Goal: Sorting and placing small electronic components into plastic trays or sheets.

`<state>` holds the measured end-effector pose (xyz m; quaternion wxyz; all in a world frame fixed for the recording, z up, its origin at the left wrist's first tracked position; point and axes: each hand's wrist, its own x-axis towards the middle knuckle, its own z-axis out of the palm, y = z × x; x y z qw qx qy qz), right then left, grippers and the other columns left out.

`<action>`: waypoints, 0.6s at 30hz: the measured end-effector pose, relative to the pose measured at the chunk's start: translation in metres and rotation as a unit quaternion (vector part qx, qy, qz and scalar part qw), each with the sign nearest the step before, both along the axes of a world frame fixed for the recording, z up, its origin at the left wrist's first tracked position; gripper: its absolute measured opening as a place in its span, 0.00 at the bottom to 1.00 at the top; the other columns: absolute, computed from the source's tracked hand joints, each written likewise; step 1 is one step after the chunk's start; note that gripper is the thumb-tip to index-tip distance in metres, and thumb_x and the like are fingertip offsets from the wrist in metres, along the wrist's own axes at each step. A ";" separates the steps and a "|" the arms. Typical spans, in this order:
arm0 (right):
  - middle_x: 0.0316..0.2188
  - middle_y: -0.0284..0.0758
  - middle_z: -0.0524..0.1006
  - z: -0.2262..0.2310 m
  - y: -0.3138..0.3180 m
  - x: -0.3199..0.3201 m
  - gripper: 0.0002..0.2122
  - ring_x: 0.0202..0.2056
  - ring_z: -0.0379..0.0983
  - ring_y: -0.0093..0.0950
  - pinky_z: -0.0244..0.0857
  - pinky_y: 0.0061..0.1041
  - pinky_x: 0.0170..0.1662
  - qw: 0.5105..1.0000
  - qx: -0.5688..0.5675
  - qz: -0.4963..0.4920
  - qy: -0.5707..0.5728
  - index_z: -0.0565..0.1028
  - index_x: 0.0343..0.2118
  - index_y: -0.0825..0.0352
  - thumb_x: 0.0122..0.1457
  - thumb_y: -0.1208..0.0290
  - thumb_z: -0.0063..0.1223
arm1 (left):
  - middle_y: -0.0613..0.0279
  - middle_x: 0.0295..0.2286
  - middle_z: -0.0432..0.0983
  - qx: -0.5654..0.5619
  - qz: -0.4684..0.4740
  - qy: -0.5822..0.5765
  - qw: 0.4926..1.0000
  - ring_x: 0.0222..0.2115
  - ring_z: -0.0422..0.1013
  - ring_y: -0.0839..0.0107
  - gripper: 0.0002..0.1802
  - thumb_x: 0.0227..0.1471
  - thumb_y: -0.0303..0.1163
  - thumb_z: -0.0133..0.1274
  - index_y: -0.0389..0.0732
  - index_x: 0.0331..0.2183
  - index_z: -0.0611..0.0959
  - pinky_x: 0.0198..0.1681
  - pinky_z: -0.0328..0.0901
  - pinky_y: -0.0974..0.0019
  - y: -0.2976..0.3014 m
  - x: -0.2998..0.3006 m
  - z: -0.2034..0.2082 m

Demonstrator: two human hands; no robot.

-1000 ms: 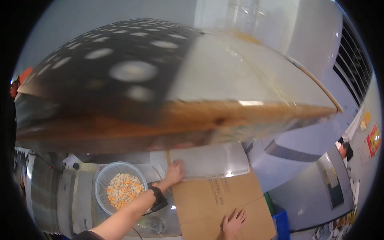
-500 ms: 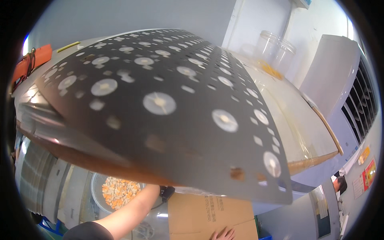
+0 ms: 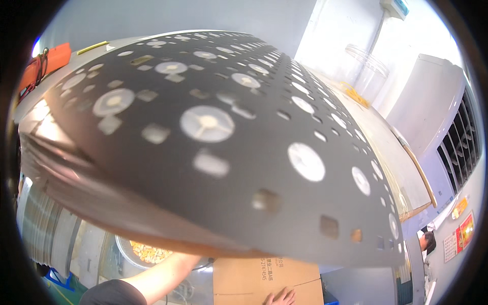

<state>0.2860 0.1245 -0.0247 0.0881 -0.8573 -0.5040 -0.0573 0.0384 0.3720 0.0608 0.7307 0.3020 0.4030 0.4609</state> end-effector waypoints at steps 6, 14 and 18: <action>0.49 0.48 0.51 -0.003 0.001 -0.004 0.27 0.52 0.41 0.44 0.33 0.39 0.53 0.997 0.033 0.042 0.052 0.56 0.48 0.64 0.46 0.55 0.39 | 0.53 0.33 0.67 0.002 0.140 -0.105 0.985 0.31 0.65 0.63 0.18 0.38 0.23 0.43 0.34 0.37 0.67 0.34 0.60 0.63 0.030 0.027 -0.132; 0.47 0.47 0.55 -0.010 0.008 -0.004 0.25 0.50 0.46 0.41 0.37 0.40 0.51 0.996 0.083 0.008 0.024 0.60 0.44 0.66 0.41 0.62 0.46 | 0.56 0.31 0.66 -0.110 0.202 -0.231 0.945 0.29 0.66 0.64 0.19 0.36 0.15 0.41 0.34 0.37 0.66 0.30 0.65 0.63 -0.069 0.052 -0.094; 0.41 0.45 0.62 -0.012 0.005 0.002 0.19 0.44 0.57 0.38 0.50 0.35 0.45 0.991 0.131 0.030 -0.002 0.64 0.39 0.69 0.44 0.64 0.45 | 0.54 0.34 0.64 -0.183 0.152 -0.231 0.944 0.32 0.66 0.64 0.20 0.39 0.24 0.47 0.35 0.39 0.64 0.32 0.65 0.63 -0.101 0.042 -0.075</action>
